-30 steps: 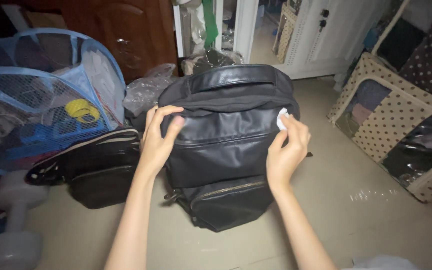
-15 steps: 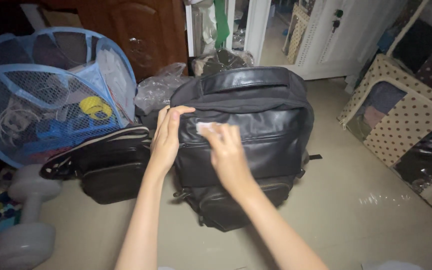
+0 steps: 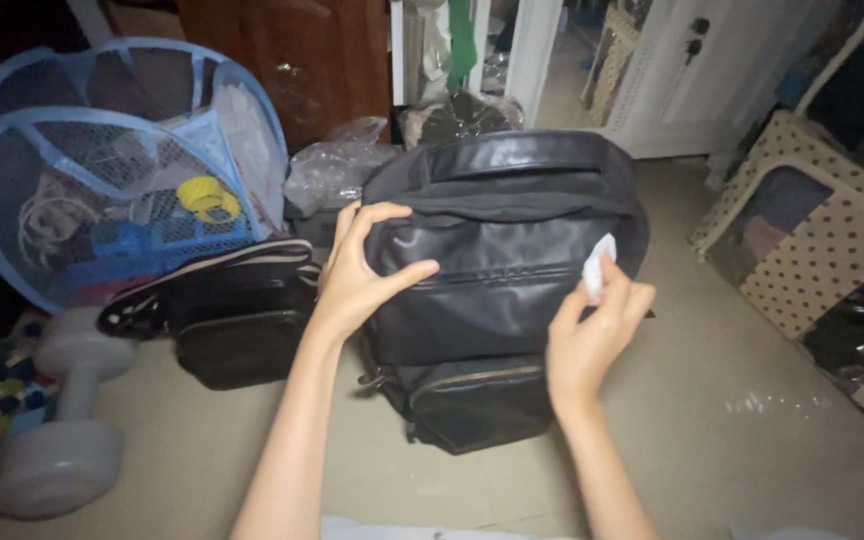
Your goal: The person wipes the exterior surfaces, straps, and pockets of a backpack and two smaller bags by hand using a cloth.
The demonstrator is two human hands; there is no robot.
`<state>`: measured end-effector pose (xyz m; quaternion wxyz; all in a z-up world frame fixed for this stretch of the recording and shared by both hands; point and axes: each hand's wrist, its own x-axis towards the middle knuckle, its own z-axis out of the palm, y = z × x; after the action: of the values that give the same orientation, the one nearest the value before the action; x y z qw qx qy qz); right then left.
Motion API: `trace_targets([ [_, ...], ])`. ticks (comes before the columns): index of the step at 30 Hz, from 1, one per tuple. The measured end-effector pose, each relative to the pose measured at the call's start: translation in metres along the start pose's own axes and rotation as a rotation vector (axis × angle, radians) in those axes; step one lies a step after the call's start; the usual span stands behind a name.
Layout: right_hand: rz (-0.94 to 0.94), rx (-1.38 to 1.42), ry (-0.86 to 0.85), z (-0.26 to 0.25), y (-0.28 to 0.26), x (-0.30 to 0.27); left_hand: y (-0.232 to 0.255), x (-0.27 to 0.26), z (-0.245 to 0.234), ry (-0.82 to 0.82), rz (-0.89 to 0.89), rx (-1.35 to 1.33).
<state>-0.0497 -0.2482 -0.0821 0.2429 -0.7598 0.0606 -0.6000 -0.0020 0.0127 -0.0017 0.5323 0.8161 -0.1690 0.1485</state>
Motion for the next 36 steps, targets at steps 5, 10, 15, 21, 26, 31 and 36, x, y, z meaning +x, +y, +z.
trace_targets([
  [5,0.014,0.047,-0.076,0.012,-0.081,-0.036,0.011,0.001,-0.002,-0.002,-0.021,-0.001],
  [10,-0.036,0.561,-0.508,0.028,-0.136,-0.08,-0.01,0.007,0.004,0.044,0.159,0.025],
  [15,-0.284,0.455,-0.658,0.021,-0.091,-0.084,-0.008,0.005,0.0,0.033,0.148,0.006],
  [21,-0.289,0.257,-0.412,-0.014,-0.006,-0.067,0.002,0.003,0.0,0.026,0.099,0.036],
  [26,-0.017,0.125,-0.247,-0.031,0.037,-0.038,0.004,0.001,0.003,0.041,0.068,0.027],
  [31,0.148,0.131,-0.2,-0.019,0.003,-0.059,0.007,0.002,0.005,0.063,0.053,0.047],
  [36,0.262,0.197,-0.063,-0.001,-0.049,-0.074,0.013,-0.001,0.003,0.042,-0.019,0.055],
])
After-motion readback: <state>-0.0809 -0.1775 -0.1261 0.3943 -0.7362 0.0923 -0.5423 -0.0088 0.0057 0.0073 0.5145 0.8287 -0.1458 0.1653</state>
